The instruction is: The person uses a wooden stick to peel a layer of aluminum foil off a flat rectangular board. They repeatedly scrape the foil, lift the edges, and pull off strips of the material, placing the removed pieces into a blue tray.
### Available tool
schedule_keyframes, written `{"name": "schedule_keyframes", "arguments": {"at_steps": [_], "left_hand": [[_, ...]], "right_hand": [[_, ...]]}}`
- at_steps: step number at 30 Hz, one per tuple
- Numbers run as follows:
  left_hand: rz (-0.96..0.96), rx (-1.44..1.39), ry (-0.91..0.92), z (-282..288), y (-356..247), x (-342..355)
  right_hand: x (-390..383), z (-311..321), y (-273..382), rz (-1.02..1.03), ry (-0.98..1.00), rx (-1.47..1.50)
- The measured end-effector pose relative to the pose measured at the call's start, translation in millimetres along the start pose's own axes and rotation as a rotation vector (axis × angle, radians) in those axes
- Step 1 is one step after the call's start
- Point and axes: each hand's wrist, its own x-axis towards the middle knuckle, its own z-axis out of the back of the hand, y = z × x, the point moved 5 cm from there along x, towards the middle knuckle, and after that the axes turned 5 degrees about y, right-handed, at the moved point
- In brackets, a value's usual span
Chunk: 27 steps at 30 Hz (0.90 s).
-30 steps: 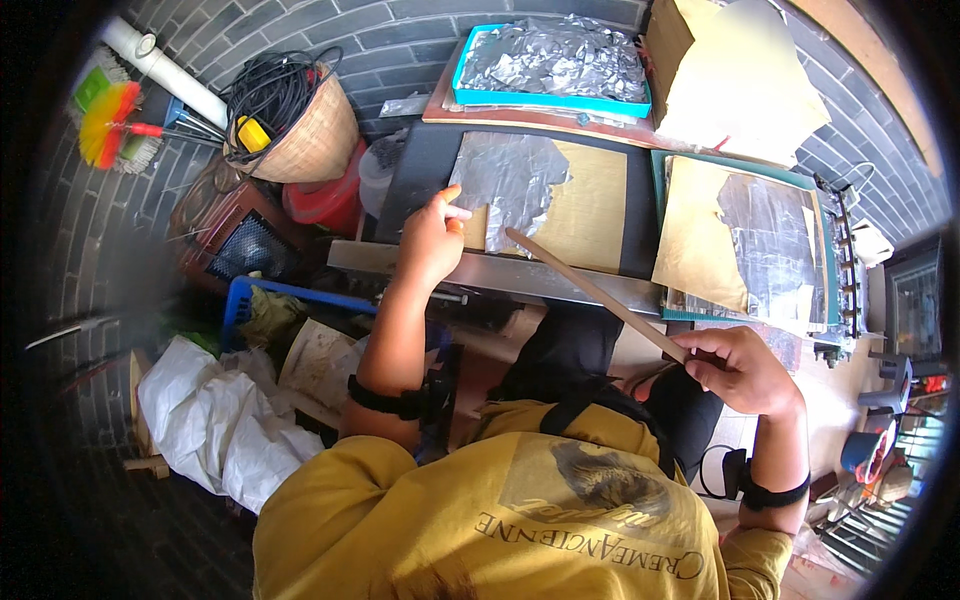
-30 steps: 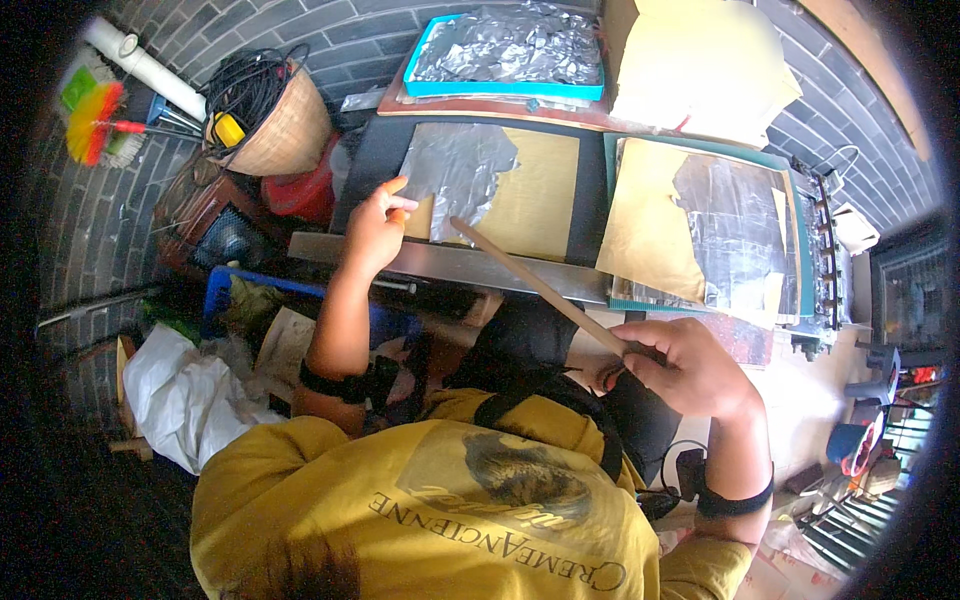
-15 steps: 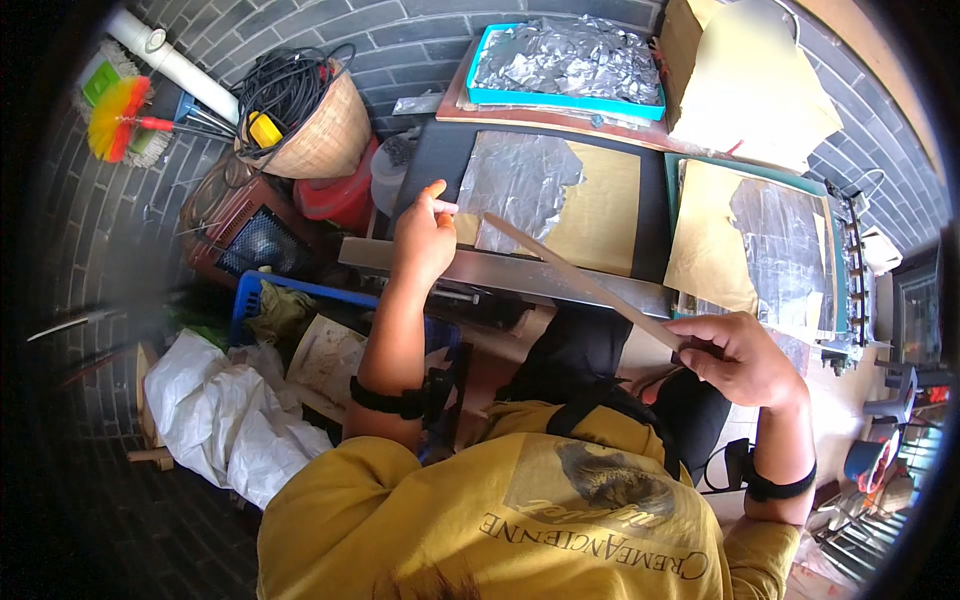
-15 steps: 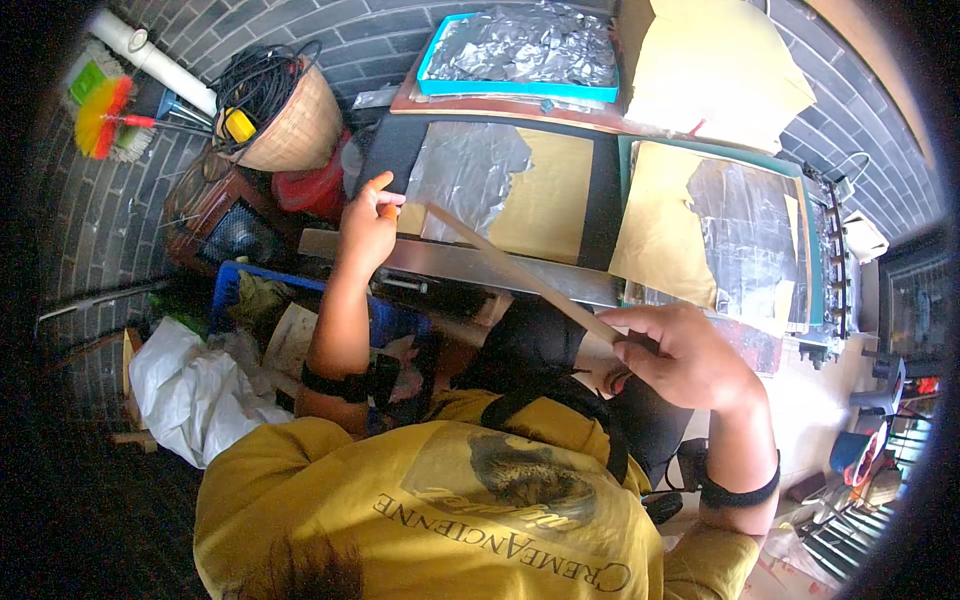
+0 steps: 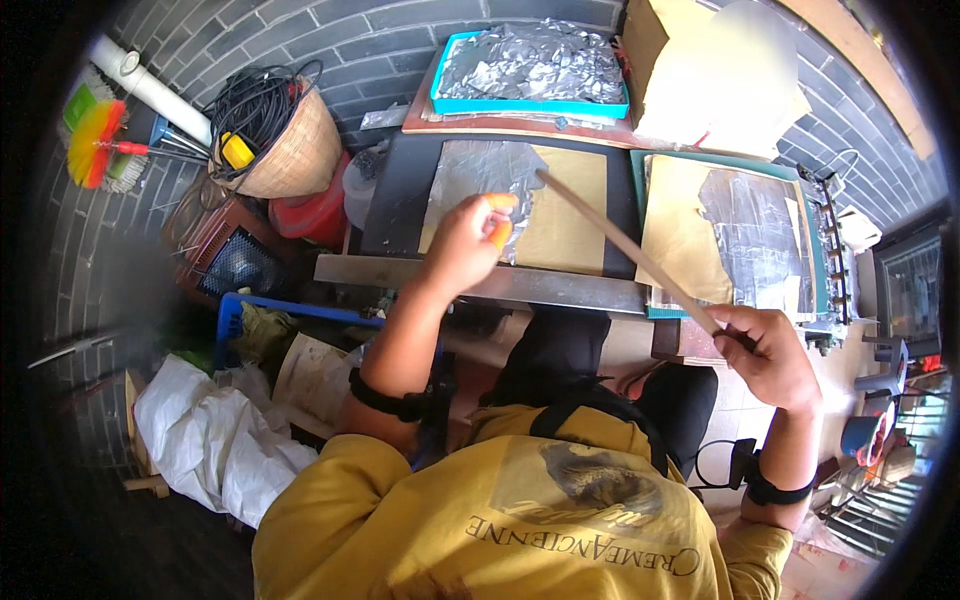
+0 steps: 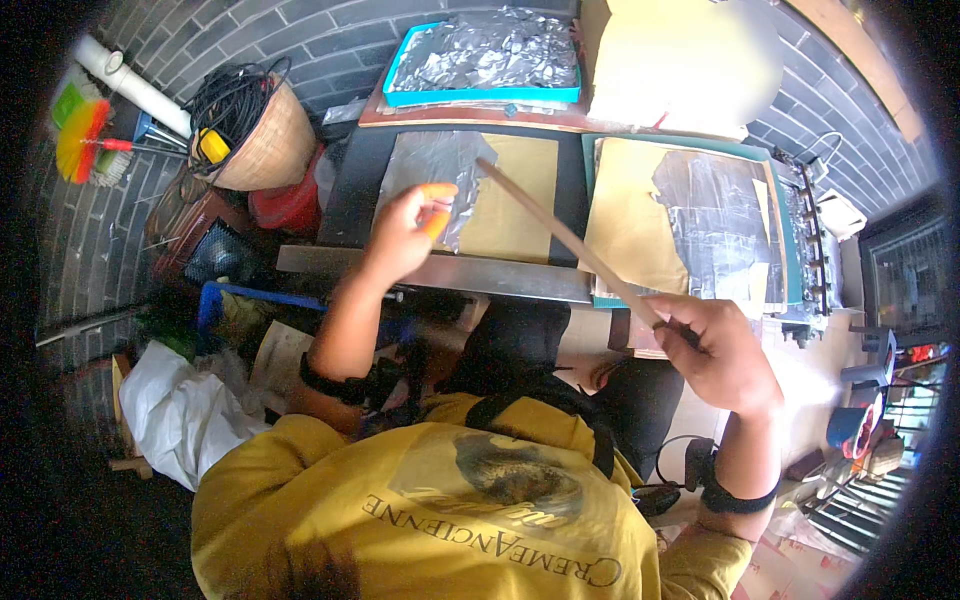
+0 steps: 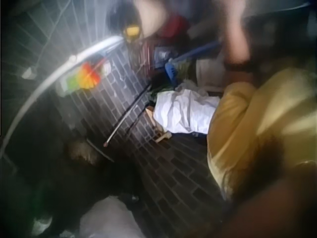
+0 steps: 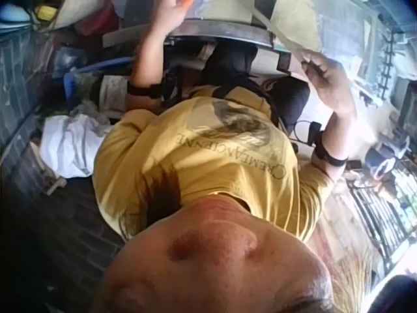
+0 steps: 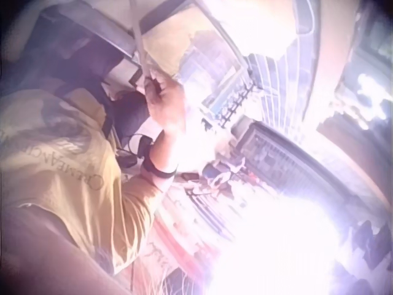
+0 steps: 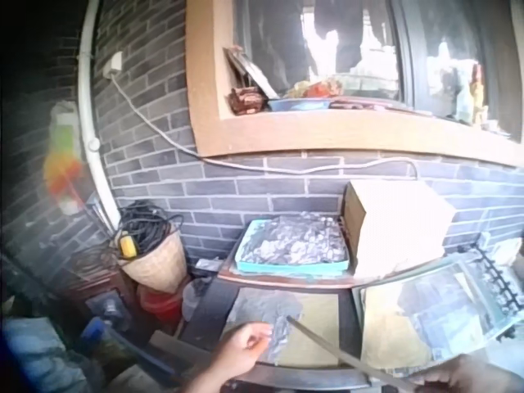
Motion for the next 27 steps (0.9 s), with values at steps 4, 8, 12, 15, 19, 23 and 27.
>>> {"name": "schedule_keyframes", "arguments": {"at_steps": [4, 8, 12, 15, 19, 23, 27], "left_hand": [[-0.237, 0.542, 0.115, -24, -41, -9], [-0.213, 0.701, 0.215, -33, -50, -15], [-0.187, 0.783, 0.206, -36, -38, -16], [-0.171, 0.822, 0.203, -39, -36, -15], [-0.144, 0.855, 0.190, -37, -38, -14], [-0.045, 0.841, 0.141, -34, -38, -20], [0.009, 0.856, 0.108, -36, -36, -29]], "right_hand": [[-20, 21, 0, -0.021, -0.155, 0.017], [-44, 40, -11, 0.013, -0.312, -0.013], [-66, 59, -19, -0.035, -0.375, 0.035], [-84, 71, -25, -0.059, -0.447, 0.033], [-95, 74, -36, -0.108, -0.447, -0.023], [-82, 60, -31, -0.093, -0.369, 0.040], [-47, 38, -21, -0.022, -0.269, -0.068]]}}
